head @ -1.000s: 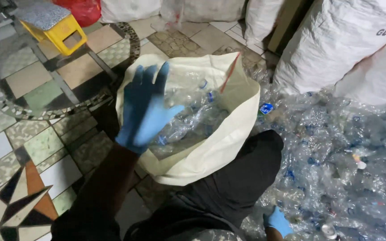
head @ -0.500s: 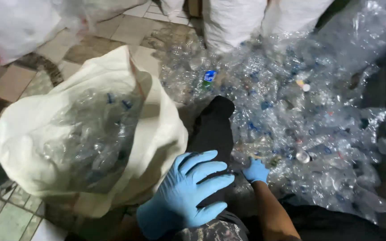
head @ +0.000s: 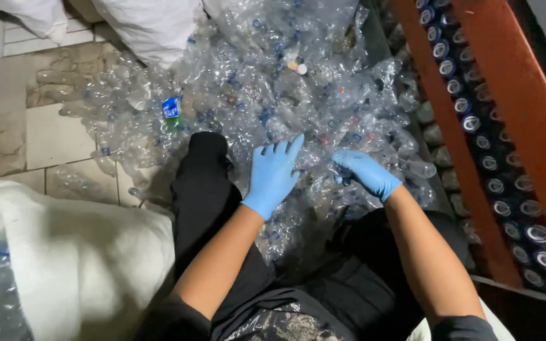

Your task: The person sits on the floor and manually crushes empty plastic water bottles, placing them into a large white sack. The person repeatedly picks up bottles from a pile, compresses them by hand, and deposits them into the bag.

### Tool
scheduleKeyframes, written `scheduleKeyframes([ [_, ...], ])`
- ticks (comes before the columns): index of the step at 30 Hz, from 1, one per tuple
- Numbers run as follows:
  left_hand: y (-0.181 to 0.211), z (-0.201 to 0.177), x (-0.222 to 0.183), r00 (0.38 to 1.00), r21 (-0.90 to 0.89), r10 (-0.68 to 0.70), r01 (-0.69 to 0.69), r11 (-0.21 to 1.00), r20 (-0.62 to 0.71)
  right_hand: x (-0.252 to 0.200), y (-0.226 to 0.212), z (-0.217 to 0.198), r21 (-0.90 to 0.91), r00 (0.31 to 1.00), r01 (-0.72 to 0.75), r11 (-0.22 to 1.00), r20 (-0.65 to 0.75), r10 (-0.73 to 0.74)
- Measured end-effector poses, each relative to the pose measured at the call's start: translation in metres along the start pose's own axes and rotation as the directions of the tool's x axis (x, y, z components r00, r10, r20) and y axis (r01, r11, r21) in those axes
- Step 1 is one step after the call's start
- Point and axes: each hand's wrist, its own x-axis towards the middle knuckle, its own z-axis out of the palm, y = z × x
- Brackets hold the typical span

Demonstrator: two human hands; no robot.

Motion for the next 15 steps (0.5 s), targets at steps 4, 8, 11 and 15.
scheduleKeyframes([
  [4,-0.01,0.065,0.015,0.999,-0.307,-0.029,0.041,0.951,0.043,-0.024,-0.017,0.004,0.224,0.945,0.225,0.948,0.186,-0.268],
  [8,0.0,0.073,-0.003,0.868,-0.872,0.258,0.468,-0.143,0.424,-0.013,-0.023,0.017,0.269,0.871,0.386,0.882,0.208,-0.445],
  [11,0.02,0.098,-0.022,0.704,-0.539,0.586,0.698,-0.471,0.401,0.008,-0.013,0.034,0.504,0.759,0.309,0.806,0.379,-0.529],
  [15,0.052,0.169,-0.036,0.629,-0.108,0.77,0.777,-0.62,0.108,0.031,0.054,0.027,0.835,0.631,-0.264,0.482,0.528,-0.568],
])
